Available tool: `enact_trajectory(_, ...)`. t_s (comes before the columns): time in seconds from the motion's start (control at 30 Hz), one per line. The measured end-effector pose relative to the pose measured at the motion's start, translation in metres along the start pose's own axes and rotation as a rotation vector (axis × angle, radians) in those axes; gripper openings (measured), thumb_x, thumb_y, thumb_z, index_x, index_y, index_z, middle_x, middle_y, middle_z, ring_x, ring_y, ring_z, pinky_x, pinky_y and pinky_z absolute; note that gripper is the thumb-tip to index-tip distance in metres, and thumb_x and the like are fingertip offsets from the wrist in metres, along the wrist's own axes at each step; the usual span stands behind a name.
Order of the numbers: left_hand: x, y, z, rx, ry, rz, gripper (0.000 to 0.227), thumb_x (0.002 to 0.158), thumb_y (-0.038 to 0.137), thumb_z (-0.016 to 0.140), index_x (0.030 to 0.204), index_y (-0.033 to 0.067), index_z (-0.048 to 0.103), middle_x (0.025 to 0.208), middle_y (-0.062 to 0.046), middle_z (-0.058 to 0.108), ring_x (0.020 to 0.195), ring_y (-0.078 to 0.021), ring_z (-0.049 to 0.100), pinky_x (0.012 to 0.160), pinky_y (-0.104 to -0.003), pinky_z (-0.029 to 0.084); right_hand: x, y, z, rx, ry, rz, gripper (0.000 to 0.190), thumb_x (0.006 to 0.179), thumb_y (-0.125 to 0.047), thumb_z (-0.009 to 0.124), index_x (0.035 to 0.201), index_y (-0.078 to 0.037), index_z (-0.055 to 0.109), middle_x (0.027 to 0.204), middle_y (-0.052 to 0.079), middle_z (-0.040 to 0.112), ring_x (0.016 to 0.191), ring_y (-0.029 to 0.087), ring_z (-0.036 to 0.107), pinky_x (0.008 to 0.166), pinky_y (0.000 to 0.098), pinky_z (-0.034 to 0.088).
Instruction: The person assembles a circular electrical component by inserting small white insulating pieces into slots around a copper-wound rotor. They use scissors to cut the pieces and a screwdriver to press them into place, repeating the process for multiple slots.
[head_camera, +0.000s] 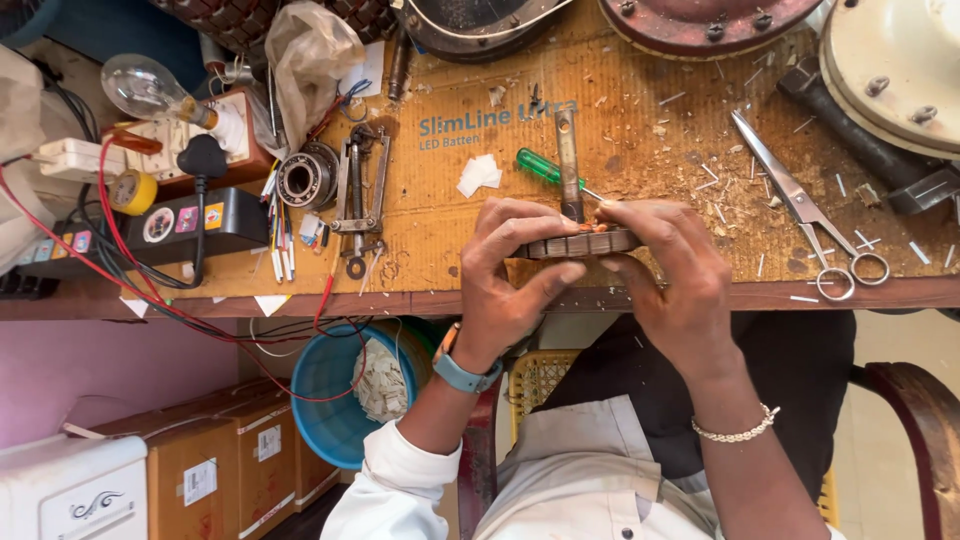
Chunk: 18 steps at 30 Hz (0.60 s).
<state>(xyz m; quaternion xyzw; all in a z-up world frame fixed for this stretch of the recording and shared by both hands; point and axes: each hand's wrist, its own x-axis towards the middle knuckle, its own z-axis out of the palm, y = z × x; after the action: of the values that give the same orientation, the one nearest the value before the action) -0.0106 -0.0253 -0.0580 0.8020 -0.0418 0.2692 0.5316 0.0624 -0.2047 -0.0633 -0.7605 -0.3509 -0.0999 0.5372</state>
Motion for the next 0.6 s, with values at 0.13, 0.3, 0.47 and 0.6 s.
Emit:
enact_trajectory(0.13,0.005,0.005,-0.004,-0.109,-0.035,-0.106,0.025,0.088,0.007,0.080,0.111,0.0040,0.072,0.111,-0.010,0.068,0.109,-0.0204,0.067,0.099,-0.034,0.055,0.000,-0.002,0.005,0.007,0.040,-0.026,0.047,0.087,-0.002,0.081,0.131,-0.005,0.064,0.120,0.013,0.069,0.115,0.030,0.067,0.100,0.0413,0.055)
enact_trajectory(0.3,0.009,0.011,-0.004,-0.087,-0.075,-0.114,0.025,0.083,0.004,0.077,0.108,0.0046,0.071,0.109,-0.010,0.067,0.105,-0.0208,0.067,0.095,-0.034,0.055,-0.007,0.002,0.005,0.023,0.072,-0.024,0.045,0.088,-0.002,0.082,0.130,-0.005,0.065,0.120,0.012,0.070,0.117,0.030,0.067,0.102,0.0407,0.056)
enact_trajectory(0.47,0.012,0.019,0.001,0.097,-0.090,-0.050,0.029,0.080,0.005,0.079,0.107,0.0068,0.071,0.105,-0.009,0.067,0.099,-0.0217,0.066,0.090,-0.033,0.054,-0.010,0.008,0.005,0.078,0.100,-0.001,0.044,0.090,0.001,0.080,0.130,-0.005,0.064,0.123,0.011,0.070,0.117,0.029,0.069,0.099,0.0372,0.057)
enact_trajectory(0.6,0.011,0.017,0.006,0.158,-0.084,-0.053,0.027,0.084,0.007,0.081,0.110,0.0075,0.071,0.104,-0.007,0.069,0.099,-0.0214,0.065,0.089,-0.032,0.054,-0.011,0.012,0.006,0.087,0.102,0.041,0.047,0.091,0.001,0.080,0.134,-0.005,0.062,0.124,0.012,0.070,0.119,0.029,0.069,0.098,0.0366,0.058)
